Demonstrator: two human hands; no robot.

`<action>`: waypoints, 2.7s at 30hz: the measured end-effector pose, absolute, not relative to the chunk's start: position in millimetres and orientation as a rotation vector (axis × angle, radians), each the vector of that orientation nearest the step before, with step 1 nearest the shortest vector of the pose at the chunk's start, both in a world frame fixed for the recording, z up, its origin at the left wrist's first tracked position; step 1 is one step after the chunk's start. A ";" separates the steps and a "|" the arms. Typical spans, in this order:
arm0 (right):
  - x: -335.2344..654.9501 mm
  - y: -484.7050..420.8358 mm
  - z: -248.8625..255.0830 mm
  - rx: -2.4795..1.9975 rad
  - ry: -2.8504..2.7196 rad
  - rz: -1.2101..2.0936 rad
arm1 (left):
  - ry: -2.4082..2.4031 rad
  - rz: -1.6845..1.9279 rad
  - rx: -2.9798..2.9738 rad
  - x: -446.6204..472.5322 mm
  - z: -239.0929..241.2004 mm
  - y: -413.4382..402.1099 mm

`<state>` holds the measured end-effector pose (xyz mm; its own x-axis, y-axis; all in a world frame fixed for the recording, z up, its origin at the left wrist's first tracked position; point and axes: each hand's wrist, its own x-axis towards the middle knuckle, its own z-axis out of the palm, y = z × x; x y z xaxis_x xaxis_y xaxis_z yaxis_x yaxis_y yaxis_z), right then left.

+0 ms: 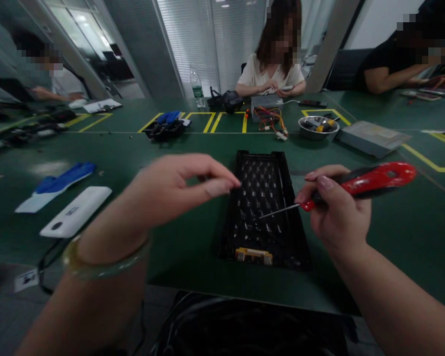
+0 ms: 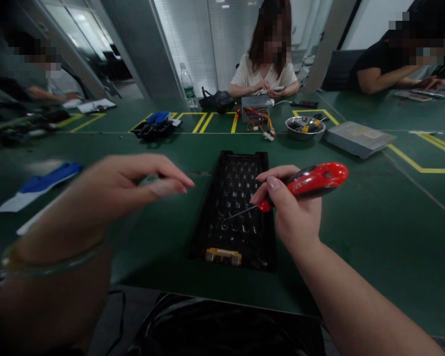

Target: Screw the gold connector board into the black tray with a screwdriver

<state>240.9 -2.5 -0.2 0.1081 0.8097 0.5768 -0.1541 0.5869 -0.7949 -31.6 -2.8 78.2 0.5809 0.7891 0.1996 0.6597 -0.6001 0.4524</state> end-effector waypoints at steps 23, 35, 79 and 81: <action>227.8 -13.3 -7.1 -0.685 -1.458 1.071 | 0.793 0.056 2.460 -24.9 -4.5 21.7; 224.6 -15.2 -6.8 -0.713 -1.397 1.250 | 0.910 -0.062 2.444 -18.9 -2.7 13.0; 222.3 -15.3 -7.1 -0.859 -1.338 1.225 | 0.835 -0.336 2.403 -2.2 8.1 20.1; 222.1 -15.0 -7.8 -0.854 -1.340 1.223 | 0.830 -0.344 2.404 -1.8 8.3 20.3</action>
<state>222.1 -15.0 -7.8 -0.1635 0.9577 0.2368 -0.1484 0.2134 -0.9656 -1.8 20.3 8.3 0.7748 0.4841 -0.4067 0.6299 -0.6466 0.4303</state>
